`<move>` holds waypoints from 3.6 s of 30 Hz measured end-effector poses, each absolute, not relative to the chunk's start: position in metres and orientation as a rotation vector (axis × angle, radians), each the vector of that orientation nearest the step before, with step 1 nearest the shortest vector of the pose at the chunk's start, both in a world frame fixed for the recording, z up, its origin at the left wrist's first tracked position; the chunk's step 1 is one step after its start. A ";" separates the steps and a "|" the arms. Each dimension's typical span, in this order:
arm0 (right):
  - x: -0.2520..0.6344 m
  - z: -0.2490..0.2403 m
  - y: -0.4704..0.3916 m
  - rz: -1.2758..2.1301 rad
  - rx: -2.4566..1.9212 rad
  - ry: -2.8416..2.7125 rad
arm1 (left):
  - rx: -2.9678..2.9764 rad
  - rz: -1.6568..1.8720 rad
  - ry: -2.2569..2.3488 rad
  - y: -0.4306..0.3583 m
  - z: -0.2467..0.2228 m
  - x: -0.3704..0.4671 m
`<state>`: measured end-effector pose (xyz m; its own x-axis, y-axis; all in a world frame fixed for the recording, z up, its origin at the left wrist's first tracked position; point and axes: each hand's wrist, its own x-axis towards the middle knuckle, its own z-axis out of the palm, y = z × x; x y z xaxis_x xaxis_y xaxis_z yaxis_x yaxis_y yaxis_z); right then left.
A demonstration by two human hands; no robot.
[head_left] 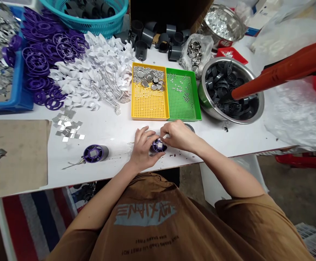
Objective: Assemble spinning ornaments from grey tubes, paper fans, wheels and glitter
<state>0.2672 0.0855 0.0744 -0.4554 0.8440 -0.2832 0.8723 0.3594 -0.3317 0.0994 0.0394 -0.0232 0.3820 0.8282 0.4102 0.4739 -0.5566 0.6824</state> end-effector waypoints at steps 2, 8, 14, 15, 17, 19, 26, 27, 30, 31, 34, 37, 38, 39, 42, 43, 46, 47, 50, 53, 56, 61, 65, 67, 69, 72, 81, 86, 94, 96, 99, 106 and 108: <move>0.270 0.075 0.083 -0.699 1.569 2.553 | 2.197 1.065 1.121 0.039 -0.023 0.100; 0.281 0.079 0.078 -0.881 1.681 2.521 | 2.193 1.039 1.123 0.038 -0.023 0.100; 0.282 0.076 0.077 -0.897 1.674 2.538 | 2.197 1.068 1.075 0.040 -0.023 0.100; 0.282 0.076 0.077 -0.888 1.664 2.536 | 2.200 1.071 1.072 0.040 -0.023 0.100; 0.280 0.074 0.079 -0.868 1.659 2.531 | 2.204 1.085 1.059 0.041 -0.023 0.100; 0.278 0.074 0.081 -0.837 1.654 2.533 | 2.206 1.103 1.047 0.041 -0.024 0.100; 0.271 0.076 0.083 -0.638 1.521 2.560 | 2.206 1.066 1.114 0.041 -0.025 0.101; 0.270 0.076 0.083 -0.625 1.528 2.564 | 2.208 1.068 1.103 0.041 -0.025 0.101; 0.266 0.076 0.083 -0.606 1.549 2.581 | 2.209 1.076 1.079 0.040 -0.025 0.102; 0.267 0.077 0.082 -0.611 1.543 2.579 | 2.208 1.072 1.090 0.040 -0.025 0.102; 0.273 0.078 0.074 -0.702 1.550 2.553 | 2.213 1.055 1.137 0.039 -0.024 0.102; 0.288 0.078 0.062 -0.846 1.774 2.521 | 2.223 1.073 1.154 0.038 -0.024 0.102; 0.294 0.077 0.057 -0.896 1.900 2.503 | 2.224 1.091 1.155 0.038 -0.024 0.102; 0.302 0.077 0.051 -0.950 2.036 2.475 | 2.223 1.110 1.153 0.038 -0.024 0.102; 0.328 0.074 0.031 -1.153 2.415 2.320 | 2.219 1.142 1.153 0.038 -0.025 0.103; 0.338 0.073 0.023 -1.235 2.511 2.260 | 2.218 1.139 1.162 0.038 -0.025 0.103; 0.371 0.066 0.005 -1.504 2.738 2.126 | 2.225 1.120 1.206 0.038 -0.025 0.104; 0.384 0.061 0.002 -1.518 2.844 2.099 | 2.231 1.118 1.218 0.037 -0.025 0.105; 0.425 0.041 -0.002 -1.101 3.271 2.033 | 2.251 1.122 1.237 0.037 -0.025 0.105; 0.454 0.021 -0.004 -0.532 3.293 1.928 | 2.277 1.135 1.241 0.035 -0.023 0.103; 0.457 0.013 -0.017 0.001 3.090 2.013 | 2.291 1.158 1.248 0.029 -0.022 0.097; 0.433 0.005 -0.049 -0.224 2.728 2.332 | 2.284 1.162 1.248 0.018 -0.021 0.090; 0.425 -0.013 -0.059 -0.265 2.752 2.290 | 2.291 1.151 1.246 0.013 -0.014 0.094; 0.424 -0.018 -0.059 -0.272 2.808 2.283 | 2.288 1.215 1.221 0.010 -0.007 0.097; 0.424 -0.018 -0.060 -0.297 2.829 2.296 | 2.289 1.319 1.117 0.003 0.001 0.102; 0.422 -0.013 -0.062 -0.292 2.867 2.301 | 2.356 1.248 0.789 -0.011 0.007 0.115; 0.407 0.010 -0.073 -0.264 3.213 2.307 | 2.470 0.514 0.611 -0.019 -0.002 0.180; 0.398 0.014 -0.062 -0.967 3.425 2.278 | 2.469 0.409 0.735 -0.011 -0.006 0.198; 0.393 0.022 -0.048 -1.087 3.630 2.304 | 2.495 0.293 0.841 -0.010 -0.008 0.209; 0.393 0.021 -0.043 -1.162 3.719 2.228 | 2.500 0.280 0.854 -0.010 -0.008 0.210; 0.393 0.013 -0.034 -1.298 3.809 2.099 | 2.511 0.253 0.864 -0.010 -0.007 0.211; 0.396 -0.001 -0.029 -1.405 3.930 1.862 | 2.512 0.229 0.865 -0.009 -0.005 0.212; 0.397 0.001 -0.030 -1.344 3.966 1.848 | 2.510 0.227 0.866 -0.009 -0.005 0.212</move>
